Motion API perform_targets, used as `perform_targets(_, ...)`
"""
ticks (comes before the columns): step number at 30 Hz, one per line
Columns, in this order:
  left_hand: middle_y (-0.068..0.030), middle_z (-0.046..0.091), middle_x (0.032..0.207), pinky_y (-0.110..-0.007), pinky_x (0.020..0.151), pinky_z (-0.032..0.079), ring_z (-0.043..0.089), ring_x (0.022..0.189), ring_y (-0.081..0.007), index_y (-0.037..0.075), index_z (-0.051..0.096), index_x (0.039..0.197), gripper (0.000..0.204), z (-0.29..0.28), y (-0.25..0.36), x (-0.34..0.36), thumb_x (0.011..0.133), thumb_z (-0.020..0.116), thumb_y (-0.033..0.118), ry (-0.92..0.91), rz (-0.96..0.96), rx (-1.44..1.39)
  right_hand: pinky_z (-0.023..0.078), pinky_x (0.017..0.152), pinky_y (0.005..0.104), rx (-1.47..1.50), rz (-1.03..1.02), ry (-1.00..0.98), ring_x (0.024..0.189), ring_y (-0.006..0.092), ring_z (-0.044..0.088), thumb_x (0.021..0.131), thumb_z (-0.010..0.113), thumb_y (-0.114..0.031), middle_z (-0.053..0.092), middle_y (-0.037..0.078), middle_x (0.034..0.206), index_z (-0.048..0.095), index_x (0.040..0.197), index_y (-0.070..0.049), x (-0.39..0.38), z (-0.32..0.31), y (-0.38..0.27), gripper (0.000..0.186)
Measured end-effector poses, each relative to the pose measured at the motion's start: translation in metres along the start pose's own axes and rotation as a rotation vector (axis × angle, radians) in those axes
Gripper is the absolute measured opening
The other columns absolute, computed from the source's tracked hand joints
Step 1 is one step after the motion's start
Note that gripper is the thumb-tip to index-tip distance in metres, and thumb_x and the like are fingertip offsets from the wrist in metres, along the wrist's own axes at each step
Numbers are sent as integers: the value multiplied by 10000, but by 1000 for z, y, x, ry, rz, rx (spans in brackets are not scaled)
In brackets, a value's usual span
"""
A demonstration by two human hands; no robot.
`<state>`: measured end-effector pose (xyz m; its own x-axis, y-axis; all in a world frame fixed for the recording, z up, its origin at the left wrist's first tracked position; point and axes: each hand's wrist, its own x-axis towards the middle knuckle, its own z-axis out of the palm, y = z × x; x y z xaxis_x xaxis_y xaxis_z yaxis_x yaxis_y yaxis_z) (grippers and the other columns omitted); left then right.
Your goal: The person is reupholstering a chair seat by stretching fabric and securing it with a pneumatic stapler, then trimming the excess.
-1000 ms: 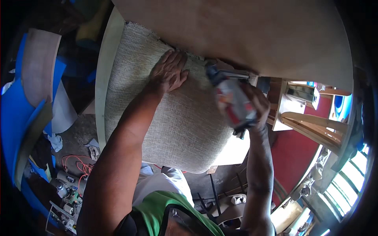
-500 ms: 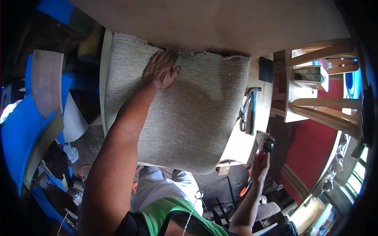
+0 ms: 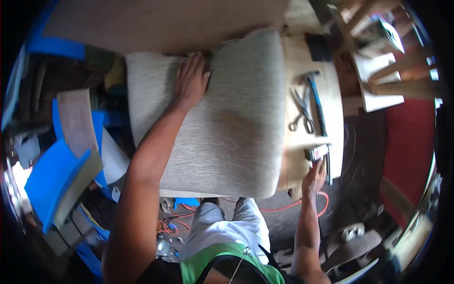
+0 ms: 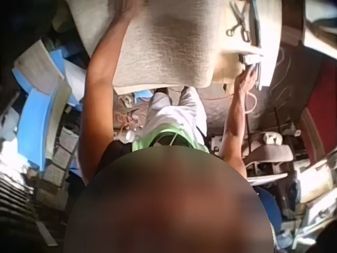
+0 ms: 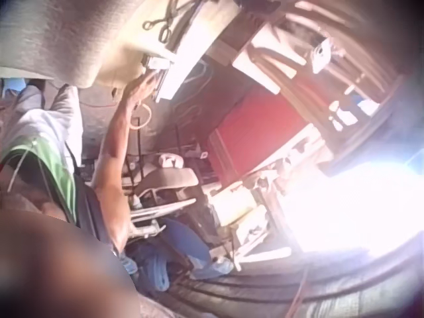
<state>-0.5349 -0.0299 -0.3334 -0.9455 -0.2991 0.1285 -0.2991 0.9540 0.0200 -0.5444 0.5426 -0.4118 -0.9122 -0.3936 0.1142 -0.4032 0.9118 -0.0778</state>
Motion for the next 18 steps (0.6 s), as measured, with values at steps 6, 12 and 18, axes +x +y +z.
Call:
perform_targets(6, -169, 386, 1632, -528, 1244, 242, 339, 1521, -361, 44, 407, 1562, 692, -79, 64, -177, 1010, 548, 436, -180, 368, -290, 490, 962, 495, 130, 71, 36, 1191, 398, 566, 952, 651, -115, 576, 210, 1311, 540, 1442, -93, 30, -16, -74, 502)
perform_targets(12, -109, 278, 1694, -482, 1273, 167, 231, 1570, -307, 78, 314, 1615, 793, -67, 12, -191, 986, 544, 502, -479, 274, -41, 479, 1007, 528, 297, -1, -52, 1195, 468, 557, 933, 703, -194, 560, 281, 1325, 481, 1434, -13, 108, -14, -107, 577)
perform_targets(18, -65, 266, 1701, -409, 1293, 141, 227, 1572, -229, 88, 286, 1625, 663, -58, -83, -101, 1076, 400, 441, -414, 161, 149, 443, 1059, 520, 211, 131, -205, 1248, 465, 518, 952, 634, -234, 539, 272, 1361, 523, 1392, -1, 142, 37, -143, 510)
